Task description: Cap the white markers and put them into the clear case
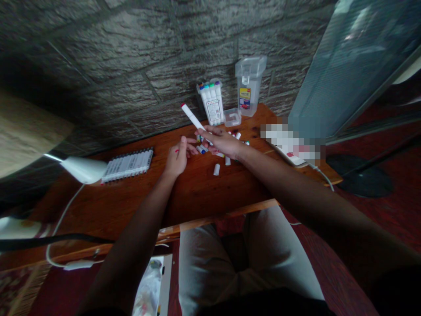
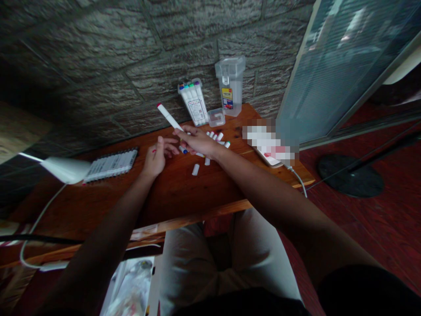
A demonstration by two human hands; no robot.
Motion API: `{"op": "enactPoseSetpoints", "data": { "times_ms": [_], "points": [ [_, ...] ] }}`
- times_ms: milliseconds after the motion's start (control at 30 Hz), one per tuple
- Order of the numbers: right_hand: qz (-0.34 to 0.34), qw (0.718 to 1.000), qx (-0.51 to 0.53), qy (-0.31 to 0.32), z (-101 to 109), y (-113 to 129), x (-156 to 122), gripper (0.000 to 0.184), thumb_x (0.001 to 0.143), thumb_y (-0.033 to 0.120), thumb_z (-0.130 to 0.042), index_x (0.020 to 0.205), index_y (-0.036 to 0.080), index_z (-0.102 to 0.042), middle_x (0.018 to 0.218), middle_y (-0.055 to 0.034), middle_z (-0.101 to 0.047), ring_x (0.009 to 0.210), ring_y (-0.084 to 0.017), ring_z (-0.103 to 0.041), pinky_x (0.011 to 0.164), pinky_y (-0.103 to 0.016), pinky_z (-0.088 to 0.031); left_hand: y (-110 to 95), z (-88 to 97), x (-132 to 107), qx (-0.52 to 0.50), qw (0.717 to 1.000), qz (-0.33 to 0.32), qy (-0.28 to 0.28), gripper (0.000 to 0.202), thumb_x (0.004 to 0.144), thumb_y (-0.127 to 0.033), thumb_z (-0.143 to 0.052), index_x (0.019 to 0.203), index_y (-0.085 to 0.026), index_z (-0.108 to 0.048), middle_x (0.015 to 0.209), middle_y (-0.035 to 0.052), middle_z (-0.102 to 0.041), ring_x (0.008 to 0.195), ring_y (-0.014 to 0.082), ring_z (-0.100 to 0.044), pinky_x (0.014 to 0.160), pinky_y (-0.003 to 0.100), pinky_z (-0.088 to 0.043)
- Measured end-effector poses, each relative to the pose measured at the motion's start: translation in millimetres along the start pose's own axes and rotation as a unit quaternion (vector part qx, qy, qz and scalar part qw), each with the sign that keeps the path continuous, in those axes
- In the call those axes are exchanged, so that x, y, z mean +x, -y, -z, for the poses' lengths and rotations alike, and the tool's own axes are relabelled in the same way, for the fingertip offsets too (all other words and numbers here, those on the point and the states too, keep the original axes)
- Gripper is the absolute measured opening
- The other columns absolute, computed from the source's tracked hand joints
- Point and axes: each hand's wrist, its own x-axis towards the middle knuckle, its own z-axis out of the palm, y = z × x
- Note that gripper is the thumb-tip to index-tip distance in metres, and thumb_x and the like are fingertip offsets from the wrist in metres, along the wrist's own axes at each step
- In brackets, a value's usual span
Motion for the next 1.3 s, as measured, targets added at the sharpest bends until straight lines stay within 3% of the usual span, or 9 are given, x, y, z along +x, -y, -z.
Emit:
{"op": "enactPoseSetpoints", "data": {
  "times_ms": [267, 433, 567, 833, 1033, 1200, 1300],
  "points": [
    [0.026, 0.997, 0.007, 0.070, -1.3, 1.3, -2.6, 0.025, 0.100, 0.044, -0.064, 0.096, 0.020, -0.059, 0.060, 0.0084, -0.055, 0.042, -0.003, -0.032, 0.038, -0.017, -0.021, -2.7, -0.4, 0.7, 0.005, 1.000, -0.002, -0.002, 0.074, 0.099, -0.077, -0.025, 0.084, -0.022, -0.071, 0.072, 0.0077, -0.073, 0.070, 0.0183, -0.069, 0.061, 0.031, -0.049],
    [0.006, 0.998, 0.031, 0.055, -1.0, 1.5, -1.5, 0.030, 0.103, 0.047, -0.057, 0.096, 0.018, -0.059, 0.060, 0.0066, -0.056, 0.041, -0.004, -0.030, 0.038, -0.019, -0.020, -1.7, -0.5, 0.6, 0.000, 1.000, -0.007, -0.007, 0.073, 0.100, -0.076, -0.027, 0.087, -0.021, -0.073, 0.073, 0.0079, -0.074, 0.070, 0.0179, -0.070, 0.060, 0.030, -0.050],
    [0.011, 0.998, 0.027, 0.047, -0.4, 1.0, -0.7, 0.024, 0.101, 0.040, -0.062, 0.092, 0.019, -0.057, 0.062, 0.0071, -0.056, 0.042, -0.003, -0.032, 0.039, -0.017, -0.021, 1.4, -0.1, 0.8, -0.003, 1.000, -0.018, -0.003, 0.073, 0.101, -0.074, -0.027, 0.089, -0.020, -0.074, 0.075, 0.0081, -0.076, 0.072, 0.0179, -0.071, 0.060, 0.030, -0.051],
    [-0.001, 0.998, 0.025, 0.058, -1.3, 0.6, -1.6, 0.028, 0.098, 0.041, -0.066, 0.087, 0.020, -0.052, 0.062, 0.0083, -0.052, 0.043, -0.004, -0.028, 0.039, -0.018, -0.018, -0.7, -0.7, 0.9, 0.003, 1.000, -0.002, -0.006, 0.071, 0.101, -0.073, -0.026, 0.088, -0.022, -0.074, 0.073, 0.0074, -0.075, 0.072, 0.0179, -0.071, 0.060, 0.030, -0.051],
    [0.011, 0.998, 0.038, 0.052, -1.1, 5.4, -4.0, 0.028, 0.103, 0.048, -0.056, 0.105, 0.021, -0.060, 0.056, 0.0110, -0.039, 0.041, -0.005, -0.022, 0.037, -0.020, -0.014, -1.8, -0.9, 0.4, 0.004, 1.000, 0.002, -0.004, 0.074, 0.100, -0.076, -0.026, 0.091, -0.021, -0.073, 0.074, 0.0079, -0.075, 0.071, 0.0184, -0.071, 0.061, 0.030, -0.051],
    [0.027, 0.998, 0.024, 0.050, -1.4, 5.9, -4.6, 0.023, 0.099, 0.040, -0.064, 0.095, 0.017, -0.063, 0.060, 0.0089, -0.049, 0.043, -0.004, -0.028, 0.038, -0.020, -0.017, -0.4, -0.5, 0.8, -0.001, 1.000, -0.010, 0.000, 0.073, 0.100, -0.076, -0.026, 0.091, -0.021, -0.074, 0.076, 0.0082, -0.077, 0.072, 0.0185, -0.072, 0.060, 0.030, -0.051],
    [0.034, 0.998, 0.030, 0.050, -1.5, 5.8, -5.1, 0.019, 0.099, 0.038, -0.065, 0.102, 0.019, -0.064, 0.060, 0.0096, -0.050, 0.043, -0.004, -0.028, 0.037, -0.020, -0.017, -1.5, -1.1, 1.0, 0.004, 1.000, -0.003, -0.002, 0.074, 0.100, -0.075, -0.025, 0.089, -0.021, -0.073, 0.075, 0.0084, -0.076, 0.071, 0.0181, -0.071, 0.060, 0.030, -0.051]
  ]
}}
